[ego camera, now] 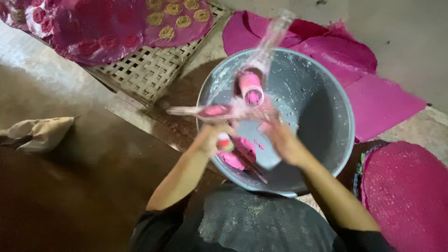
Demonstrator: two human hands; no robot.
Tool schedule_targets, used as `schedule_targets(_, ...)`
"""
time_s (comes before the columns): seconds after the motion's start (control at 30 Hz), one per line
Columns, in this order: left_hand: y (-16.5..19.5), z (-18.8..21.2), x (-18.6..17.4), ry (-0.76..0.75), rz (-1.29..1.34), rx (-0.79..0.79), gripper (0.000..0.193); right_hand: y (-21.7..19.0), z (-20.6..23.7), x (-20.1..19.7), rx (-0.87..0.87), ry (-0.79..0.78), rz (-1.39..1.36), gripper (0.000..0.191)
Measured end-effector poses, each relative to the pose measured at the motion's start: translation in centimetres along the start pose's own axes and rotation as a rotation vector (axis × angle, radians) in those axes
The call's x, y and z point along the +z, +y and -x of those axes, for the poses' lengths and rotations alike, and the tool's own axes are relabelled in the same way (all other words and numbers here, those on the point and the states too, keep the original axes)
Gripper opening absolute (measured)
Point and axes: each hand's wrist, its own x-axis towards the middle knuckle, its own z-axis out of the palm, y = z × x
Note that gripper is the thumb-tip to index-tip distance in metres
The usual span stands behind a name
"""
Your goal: The person loads pink paste from a large basin into a handheld metal press, squeezes the press to extrude thin strands in circular nests onto round trays, and moves filled trays aside. They repeat the loading and pressing cycle, occasionally scraping paste off the press by hand.
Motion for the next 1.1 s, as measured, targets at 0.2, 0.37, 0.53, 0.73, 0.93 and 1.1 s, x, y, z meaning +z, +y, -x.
schedule_targets(0.2,0.3,3.2,7.6,-0.237,0.051,-0.251,0.047,-6.7,-0.9,-3.9,-0.18,0.322,-1.052,0.086)
schedule_targets(0.37,6.9,3.7,8.5,-0.331,-0.887,0.127,0.043,-10.8,-0.5,-7.3,-0.357,0.342,-0.166,0.065)
schedule_targets(0.53,6.2,5.2,8.3,-0.238,-1.223,0.227,0.046,-10.2,1.9,-6.0,-0.803,0.267,0.414,0.027)
schedule_targets(0.73,2.7,4.4,3.8,-0.303,-1.026,-0.122,0.049,-10.8,3.4,-3.3,-0.532,0.272,0.418,0.049)
schedule_targets(0.93,4.5,2.0,4.4,-0.328,-0.578,-0.387,0.053,-7.0,7.7,-9.5,-0.219,-0.218,-0.475,0.086)
schedule_targets(1.1,2.4,0.7,14.4,-0.499,-1.018,-0.216,0.059,-1.3,14.6,-12.3,0.039,-0.51,-0.855,0.086)
